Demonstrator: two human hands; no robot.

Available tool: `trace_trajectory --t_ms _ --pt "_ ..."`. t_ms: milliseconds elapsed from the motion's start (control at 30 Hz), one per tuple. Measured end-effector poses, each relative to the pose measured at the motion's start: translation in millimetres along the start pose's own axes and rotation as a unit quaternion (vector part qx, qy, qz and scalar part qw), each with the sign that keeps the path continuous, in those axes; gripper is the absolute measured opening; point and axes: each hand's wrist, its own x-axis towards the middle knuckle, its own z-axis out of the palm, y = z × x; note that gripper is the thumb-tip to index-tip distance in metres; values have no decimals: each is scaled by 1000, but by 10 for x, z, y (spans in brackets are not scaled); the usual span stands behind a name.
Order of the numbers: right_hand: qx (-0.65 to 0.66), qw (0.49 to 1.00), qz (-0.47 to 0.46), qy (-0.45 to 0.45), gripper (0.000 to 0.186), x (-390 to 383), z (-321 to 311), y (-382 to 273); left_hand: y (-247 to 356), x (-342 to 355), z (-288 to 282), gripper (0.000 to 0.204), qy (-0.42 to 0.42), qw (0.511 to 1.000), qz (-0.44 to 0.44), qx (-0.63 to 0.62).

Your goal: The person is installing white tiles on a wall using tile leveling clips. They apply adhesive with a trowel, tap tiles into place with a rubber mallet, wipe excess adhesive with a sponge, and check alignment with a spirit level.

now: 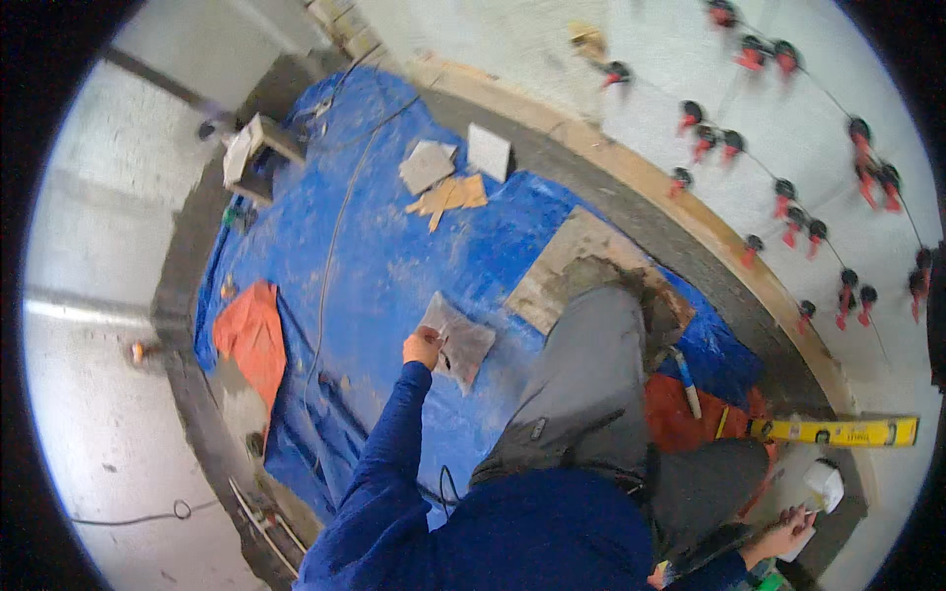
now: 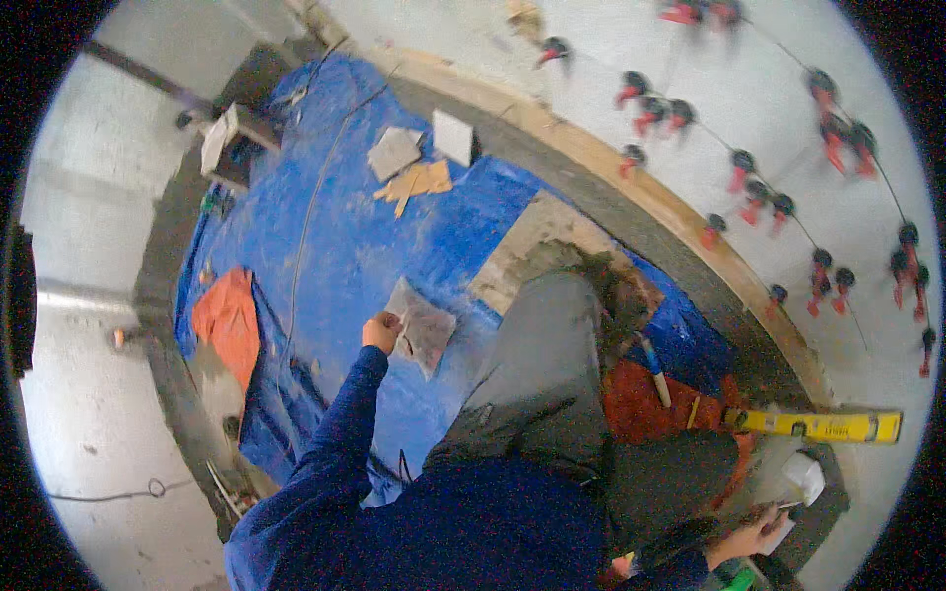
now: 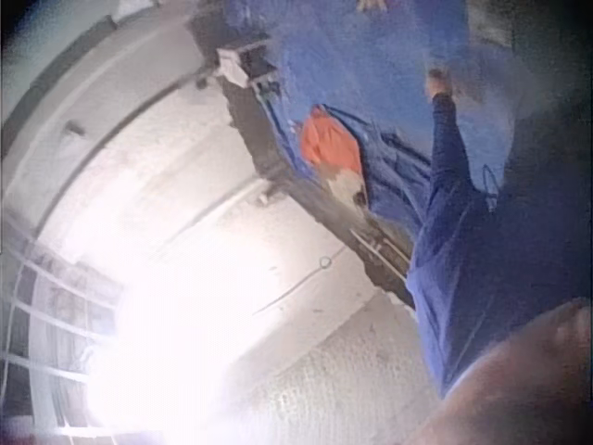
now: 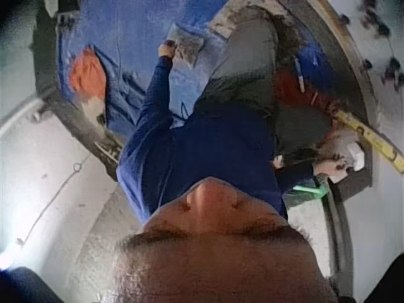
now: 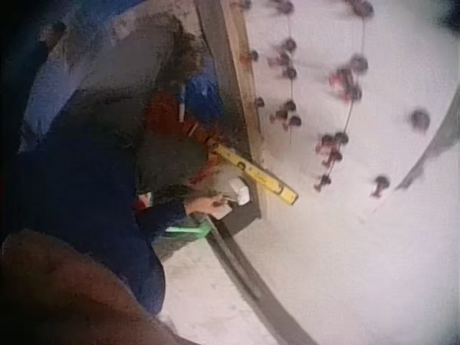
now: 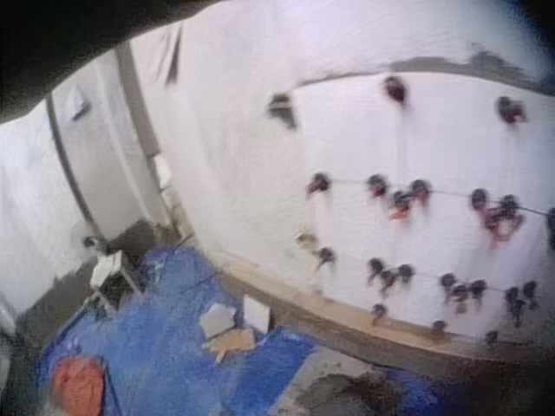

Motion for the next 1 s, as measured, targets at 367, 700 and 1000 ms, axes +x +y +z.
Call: trace_trajectory --t_ms 367,700,1000 --pt "-113 968 -216 -59 38 266 914 -1188 34 -76 721 46 -149 967 -64 196" --pt "106 987 -41 -111 35 -726 1249 -1676 -269 113 873 46 41 996 -58 51" --pt "115 958 -101 -242 25 -1353 1637 -1547 -412 -168 458 43 156 982 -96 -35"
